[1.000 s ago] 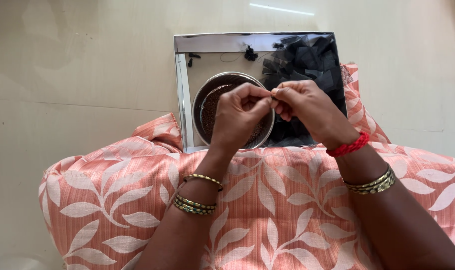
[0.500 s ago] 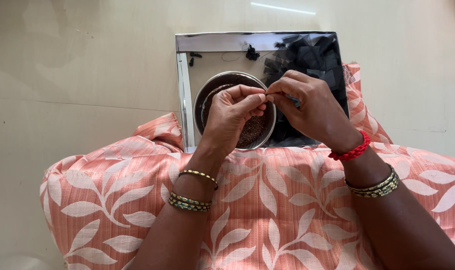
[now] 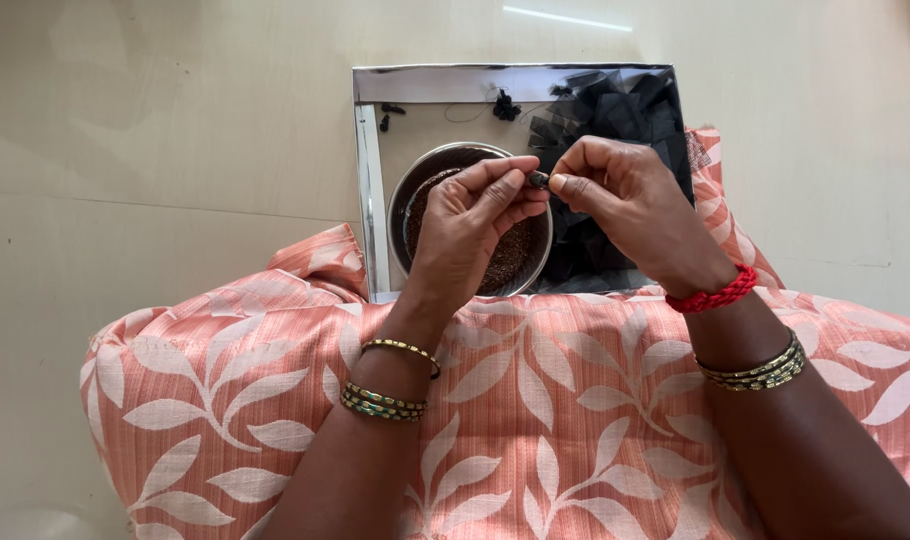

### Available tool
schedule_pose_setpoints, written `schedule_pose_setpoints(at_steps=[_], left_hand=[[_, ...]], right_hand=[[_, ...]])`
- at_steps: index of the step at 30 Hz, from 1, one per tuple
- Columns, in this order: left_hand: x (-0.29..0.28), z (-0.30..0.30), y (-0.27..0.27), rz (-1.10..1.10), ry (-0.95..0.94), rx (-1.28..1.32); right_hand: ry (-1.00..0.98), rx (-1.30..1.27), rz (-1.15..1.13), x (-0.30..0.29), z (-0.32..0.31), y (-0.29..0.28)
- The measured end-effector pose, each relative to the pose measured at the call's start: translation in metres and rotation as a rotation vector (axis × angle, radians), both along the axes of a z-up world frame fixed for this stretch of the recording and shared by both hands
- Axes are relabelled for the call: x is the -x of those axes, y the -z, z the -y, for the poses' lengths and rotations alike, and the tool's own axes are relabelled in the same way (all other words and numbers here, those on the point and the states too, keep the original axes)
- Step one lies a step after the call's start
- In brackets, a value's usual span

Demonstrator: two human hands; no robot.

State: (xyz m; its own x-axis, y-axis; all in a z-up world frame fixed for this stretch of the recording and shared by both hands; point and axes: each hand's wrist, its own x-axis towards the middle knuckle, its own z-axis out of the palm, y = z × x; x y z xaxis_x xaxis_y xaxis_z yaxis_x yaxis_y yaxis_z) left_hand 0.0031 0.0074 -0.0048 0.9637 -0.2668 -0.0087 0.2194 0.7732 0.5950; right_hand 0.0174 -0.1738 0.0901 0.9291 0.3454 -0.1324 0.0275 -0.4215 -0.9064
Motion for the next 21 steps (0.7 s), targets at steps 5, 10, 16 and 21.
schedule_pose_setpoints(at_steps=[5,10,16,21], left_hand=[[-0.0014,0.0020,0.0088,-0.025,0.028,-0.013],[-0.0011,0.0029,0.0106,-0.019,0.028,-0.022],[-0.0010,0.0028,0.0097,-0.023,0.022,-0.041],[-0.0010,0.0007,0.0029,-0.092,0.036,0.060]], right_hand=[[-0.033,-0.002,0.000,0.0003,0.0020,0.0009],[-0.019,0.034,0.019,0.0024,-0.0026,-0.0005],[-0.013,0.090,0.048,0.0019,-0.0016,0.0020],[-0.033,-0.040,0.019,0.0003,0.0011,0.0044]])
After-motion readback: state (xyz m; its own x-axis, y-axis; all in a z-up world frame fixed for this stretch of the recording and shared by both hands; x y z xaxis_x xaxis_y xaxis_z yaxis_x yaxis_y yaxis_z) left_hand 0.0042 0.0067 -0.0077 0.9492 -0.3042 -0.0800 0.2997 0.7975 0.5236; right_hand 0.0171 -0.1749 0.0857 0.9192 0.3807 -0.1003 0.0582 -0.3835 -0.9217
